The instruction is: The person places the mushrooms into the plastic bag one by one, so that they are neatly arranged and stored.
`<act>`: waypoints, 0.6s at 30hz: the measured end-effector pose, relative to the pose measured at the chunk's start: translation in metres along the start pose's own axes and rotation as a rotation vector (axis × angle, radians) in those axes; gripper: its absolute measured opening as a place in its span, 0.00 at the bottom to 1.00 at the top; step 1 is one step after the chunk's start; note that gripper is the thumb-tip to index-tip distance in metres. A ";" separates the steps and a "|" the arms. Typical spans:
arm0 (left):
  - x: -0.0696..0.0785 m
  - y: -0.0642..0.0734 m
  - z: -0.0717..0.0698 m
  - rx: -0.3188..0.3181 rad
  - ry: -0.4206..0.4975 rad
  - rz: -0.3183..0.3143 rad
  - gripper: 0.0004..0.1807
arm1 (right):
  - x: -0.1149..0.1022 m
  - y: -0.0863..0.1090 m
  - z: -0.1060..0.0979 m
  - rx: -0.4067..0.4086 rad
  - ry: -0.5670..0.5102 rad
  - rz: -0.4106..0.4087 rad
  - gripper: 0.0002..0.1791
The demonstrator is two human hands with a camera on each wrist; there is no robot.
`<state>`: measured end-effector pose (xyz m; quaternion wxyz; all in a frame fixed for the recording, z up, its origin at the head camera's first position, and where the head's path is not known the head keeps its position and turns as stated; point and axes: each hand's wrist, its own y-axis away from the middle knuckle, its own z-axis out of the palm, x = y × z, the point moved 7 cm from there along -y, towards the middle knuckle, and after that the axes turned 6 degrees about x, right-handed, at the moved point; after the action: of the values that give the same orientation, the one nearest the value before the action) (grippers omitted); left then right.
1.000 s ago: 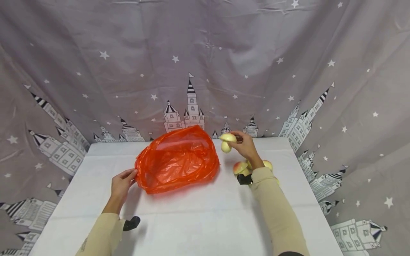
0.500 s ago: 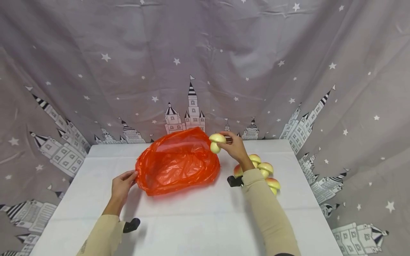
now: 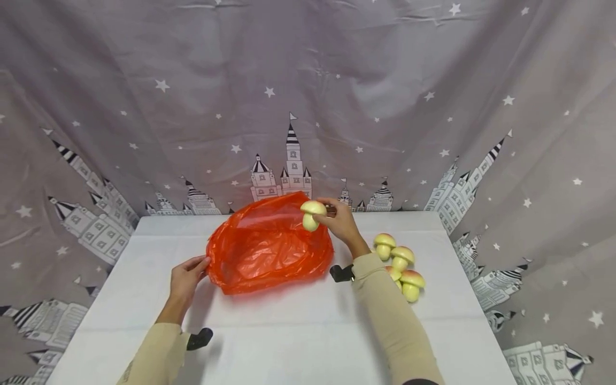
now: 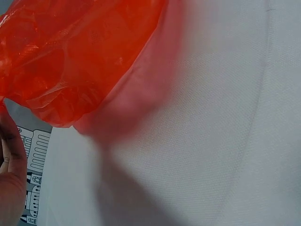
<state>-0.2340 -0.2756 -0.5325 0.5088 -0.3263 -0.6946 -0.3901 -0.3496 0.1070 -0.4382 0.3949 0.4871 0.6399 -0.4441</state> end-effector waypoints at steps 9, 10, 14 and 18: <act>-0.001 0.002 -0.002 0.009 0.025 0.006 0.22 | 0.003 -0.008 0.030 -0.034 -0.025 0.011 0.25; -0.002 0.002 -0.002 0.010 0.021 0.007 0.21 | 0.002 -0.008 0.034 -0.039 -0.024 0.010 0.25; -0.004 0.003 -0.003 0.012 0.016 0.014 0.21 | 0.003 -0.010 0.046 -0.057 -0.038 0.021 0.25; -0.005 0.002 -0.002 0.021 0.029 0.022 0.20 | 0.006 -0.012 0.057 -0.073 -0.059 0.039 0.24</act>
<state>-0.2302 -0.2772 -0.5365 0.5264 -0.3230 -0.6877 -0.3817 -0.3588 0.0532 -0.4585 0.4398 0.4715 0.6342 -0.4267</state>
